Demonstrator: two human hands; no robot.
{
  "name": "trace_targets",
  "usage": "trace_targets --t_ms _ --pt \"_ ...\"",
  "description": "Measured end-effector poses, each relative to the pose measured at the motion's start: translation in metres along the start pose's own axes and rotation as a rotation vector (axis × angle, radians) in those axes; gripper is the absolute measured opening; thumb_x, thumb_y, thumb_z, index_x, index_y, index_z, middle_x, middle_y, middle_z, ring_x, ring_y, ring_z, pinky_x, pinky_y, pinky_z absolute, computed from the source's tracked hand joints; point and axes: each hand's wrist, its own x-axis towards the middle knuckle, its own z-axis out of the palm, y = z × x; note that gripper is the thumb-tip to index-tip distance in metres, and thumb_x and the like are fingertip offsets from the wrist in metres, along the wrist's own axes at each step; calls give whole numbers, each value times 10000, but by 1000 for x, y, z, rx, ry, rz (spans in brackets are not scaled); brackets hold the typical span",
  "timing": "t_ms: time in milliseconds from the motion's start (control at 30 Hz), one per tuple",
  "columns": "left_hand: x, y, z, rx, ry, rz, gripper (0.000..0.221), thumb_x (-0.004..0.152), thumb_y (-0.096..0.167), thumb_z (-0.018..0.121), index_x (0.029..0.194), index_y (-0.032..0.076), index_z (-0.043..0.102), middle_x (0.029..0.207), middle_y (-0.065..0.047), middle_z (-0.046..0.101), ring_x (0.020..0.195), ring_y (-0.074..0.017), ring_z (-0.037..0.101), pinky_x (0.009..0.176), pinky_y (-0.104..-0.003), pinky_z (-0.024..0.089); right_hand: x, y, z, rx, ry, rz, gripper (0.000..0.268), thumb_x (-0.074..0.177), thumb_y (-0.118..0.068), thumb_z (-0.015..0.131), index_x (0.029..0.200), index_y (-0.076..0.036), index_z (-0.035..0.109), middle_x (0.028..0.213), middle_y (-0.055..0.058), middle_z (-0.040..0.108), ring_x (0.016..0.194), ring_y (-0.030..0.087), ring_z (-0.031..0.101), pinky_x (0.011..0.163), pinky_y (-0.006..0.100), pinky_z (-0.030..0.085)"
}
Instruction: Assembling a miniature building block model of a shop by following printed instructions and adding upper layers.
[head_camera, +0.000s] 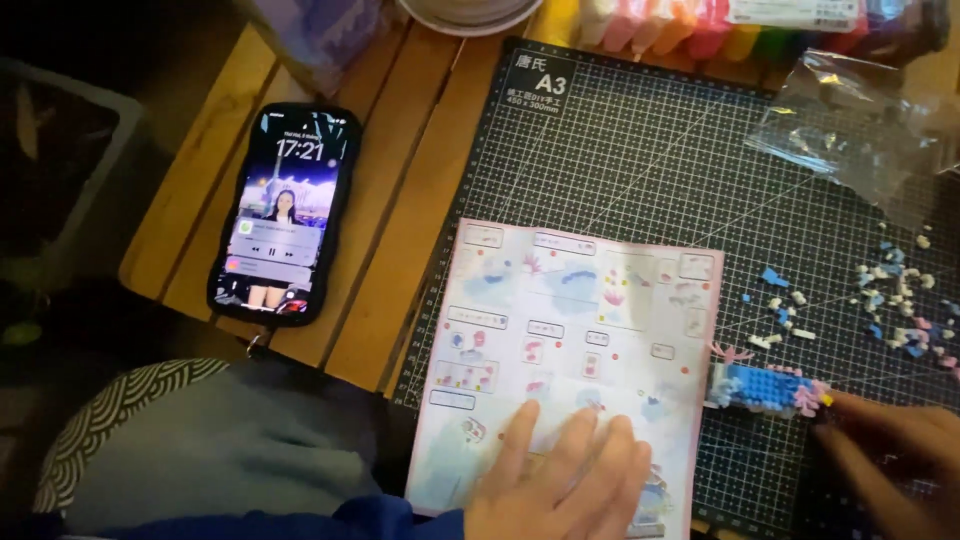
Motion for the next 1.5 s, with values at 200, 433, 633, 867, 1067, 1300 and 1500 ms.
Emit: trace_targets --t_ms 200,433,633,867,1067,1300,1500 --pt "8 -8 -12 22 11 -67 98 985 209 585 967 156 665 985 17 694 923 -140 670 856 -341 538 -2 -16 -8 -30 -45 86 500 794 -80 747 1290 -84 678 929 175 773 721 292 767 631 359 612" --pt "5 -29 -14 32 -256 -149 822 1007 481 -15 1251 -39 573 1349 -232 540 1237 -385 510 932 -526 442 -4 -8 3 13 -6 205 430 843 -42 756 1271 -66 725 886 187 770 686 288 710 604 354 531" --pt "-8 -27 -6 142 -326 -105 776 886 599 284 1276 -1 582 1385 -231 524 1283 -396 483 1015 -534 413 -6 -4 4 51 -4 228 310 891 -26 720 1195 -69 763 890 209 767 682 317 707 640 376 530" --pt "-6 -29 -10 49 -240 -106 723 1018 411 -53 1310 109 535 1323 -231 570 1243 -421 516 952 -558 434 -8 -2 5 152 35 170 239 878 14 728 1110 -33 764 949 197 733 752 296 691 647 348 504" --pt "-10 -33 -11 42 -230 -31 630 1026 364 1 1147 136 576 1208 -226 622 1103 -398 590 841 -612 467 -1 -19 -5 47 -27 149 283 871 18 687 1145 -21 743 1020 206 746 843 319 725 786 386 572" --pt "-19 -24 -17 -102 -251 -103 687 974 488 85 1260 83 560 1323 -266 528 1213 -445 505 964 -683 352 -33 -61 -18 101 144 -43 154 884 -141 727 1010 -51 722 777 117 625 606 212 520 583 313 389" --pt "-36 -21 -36 -103 -397 -159 1005 541 613 766 1383 149 474 1492 -209 376 1382 -383 342 1111 -623 223 -54 -126 -9 -355 -242 103 302 716 -607 663 935 -401 647 522 -114 634 471 61 627 558 252 471"
